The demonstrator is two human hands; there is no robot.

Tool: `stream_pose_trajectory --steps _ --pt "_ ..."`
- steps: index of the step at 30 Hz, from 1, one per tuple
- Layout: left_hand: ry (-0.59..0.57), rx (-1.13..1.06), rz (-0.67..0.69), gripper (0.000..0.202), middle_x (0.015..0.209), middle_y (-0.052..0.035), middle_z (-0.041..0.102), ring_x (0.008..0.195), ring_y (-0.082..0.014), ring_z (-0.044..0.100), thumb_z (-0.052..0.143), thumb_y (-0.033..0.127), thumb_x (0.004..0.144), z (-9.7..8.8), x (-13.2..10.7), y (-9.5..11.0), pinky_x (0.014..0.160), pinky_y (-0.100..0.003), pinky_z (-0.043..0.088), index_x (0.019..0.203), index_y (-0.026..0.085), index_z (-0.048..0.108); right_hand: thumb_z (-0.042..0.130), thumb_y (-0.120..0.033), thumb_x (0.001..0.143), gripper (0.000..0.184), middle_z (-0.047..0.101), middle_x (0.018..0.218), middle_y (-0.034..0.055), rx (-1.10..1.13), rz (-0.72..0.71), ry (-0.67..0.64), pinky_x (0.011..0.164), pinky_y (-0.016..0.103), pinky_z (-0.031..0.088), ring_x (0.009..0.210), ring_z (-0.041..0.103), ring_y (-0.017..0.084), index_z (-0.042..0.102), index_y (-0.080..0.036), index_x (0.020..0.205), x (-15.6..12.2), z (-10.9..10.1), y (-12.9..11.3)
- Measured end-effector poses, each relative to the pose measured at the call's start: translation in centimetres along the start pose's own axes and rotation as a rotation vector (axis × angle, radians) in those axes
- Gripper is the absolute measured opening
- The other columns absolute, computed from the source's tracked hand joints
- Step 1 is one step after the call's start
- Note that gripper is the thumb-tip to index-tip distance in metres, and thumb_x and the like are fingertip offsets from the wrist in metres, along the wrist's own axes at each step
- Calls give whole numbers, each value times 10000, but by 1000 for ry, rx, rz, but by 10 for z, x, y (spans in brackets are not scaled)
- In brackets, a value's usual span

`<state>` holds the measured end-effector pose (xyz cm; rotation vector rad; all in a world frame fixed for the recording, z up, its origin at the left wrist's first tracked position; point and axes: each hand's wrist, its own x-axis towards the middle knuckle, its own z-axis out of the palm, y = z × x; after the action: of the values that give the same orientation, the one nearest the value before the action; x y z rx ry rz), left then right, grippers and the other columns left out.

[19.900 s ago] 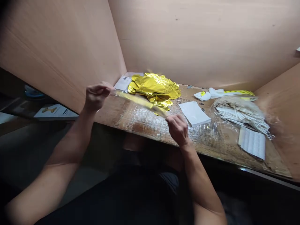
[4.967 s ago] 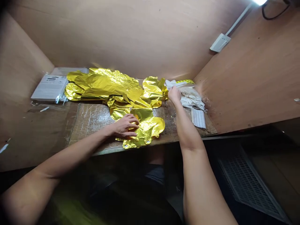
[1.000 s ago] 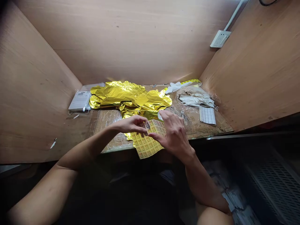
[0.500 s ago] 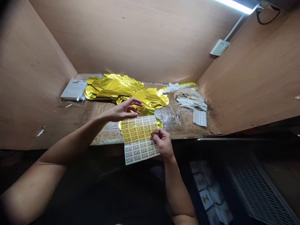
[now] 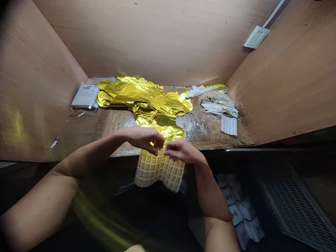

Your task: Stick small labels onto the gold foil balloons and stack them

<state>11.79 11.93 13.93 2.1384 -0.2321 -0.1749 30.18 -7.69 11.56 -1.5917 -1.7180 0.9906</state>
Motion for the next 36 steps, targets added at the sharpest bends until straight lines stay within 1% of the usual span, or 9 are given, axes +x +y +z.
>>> stream_pose_trajectory --steps 4,6,10,14,21,23,26,30,36 --pt "217 -358 -64 350 697 9 598 628 -131 514 762 464 894 4 2 -9 584 -253 379 770 185 591 629 -386 1028 209 759 958 100 -466 -57 849 841 402 543 902 705 261 731 -205 1052 -14 -17 -28" --pt "379 -548 -55 390 739 12 580 670 -127 513 764 490 889 14 -1 -14 621 -245 394 794 185 540 657 -322 1012 170 768 1073 118 -605 -164 1019 977 469 529 1043 718 301 716 -227 1140 -24 -4 -39" --pt "571 -779 -85 451 731 39 515 625 -94 449 816 488 826 39 -6 -16 593 -216 357 799 189 479 711 -291 980 362 738 1295 132 -660 -315 748 1119 512 476 1257 676 331 653 -251 1335 -25 33 -39" --pt "560 -833 -116 440 757 30 515 626 -94 450 803 491 819 56 -10 -11 594 -218 366 824 186 486 786 -404 916 674 647 1454 182 -462 -102 501 1152 573 436 1350 599 384 533 -199 1506 -10 39 -16" --pt "915 -80 -103 324 1160 -120 654 1148 -275 581 814 458 833 57 -25 -4 990 -403 512 815 184 641 708 -384 951 224 715 901 27 245 101 77 740 279 518 805 638 179 726 -166 1002 -1 32 0" --pt "817 -88 -100 325 1262 -138 669 1201 -296 596 830 470 831 55 -25 -9 1015 -421 517 872 178 693 736 -432 934 286 723 953 39 376 95 37 755 279 521 837 641 187 734 -161 1026 2 33 3" --pt "579 -414 -124 398 959 -93 740 874 -223 686 799 530 860 51 -22 -24 783 -330 557 923 145 725 770 -485 903 354 714 932 43 455 126 52 712 270 509 806 630 181 735 -158 1033 10 33 12" --pt "504 -611 -162 440 825 -60 730 707 -167 667 832 544 821 43 -15 -46 657 -267 516 892 122 728 748 -580 897 433 665 799 27 526 194 -29 608 248 456 690 573 151 707 -153 964 27 36 23" --pt "800 -539 -151 516 627 37 555 554 -86 490 894 526 738 31 -8 -71 520 -208 383 689 174 521 671 -687 911 528 554 692 -6 411 176 83 553 241 375 623 466 125 578 -190 760 56 42 30"
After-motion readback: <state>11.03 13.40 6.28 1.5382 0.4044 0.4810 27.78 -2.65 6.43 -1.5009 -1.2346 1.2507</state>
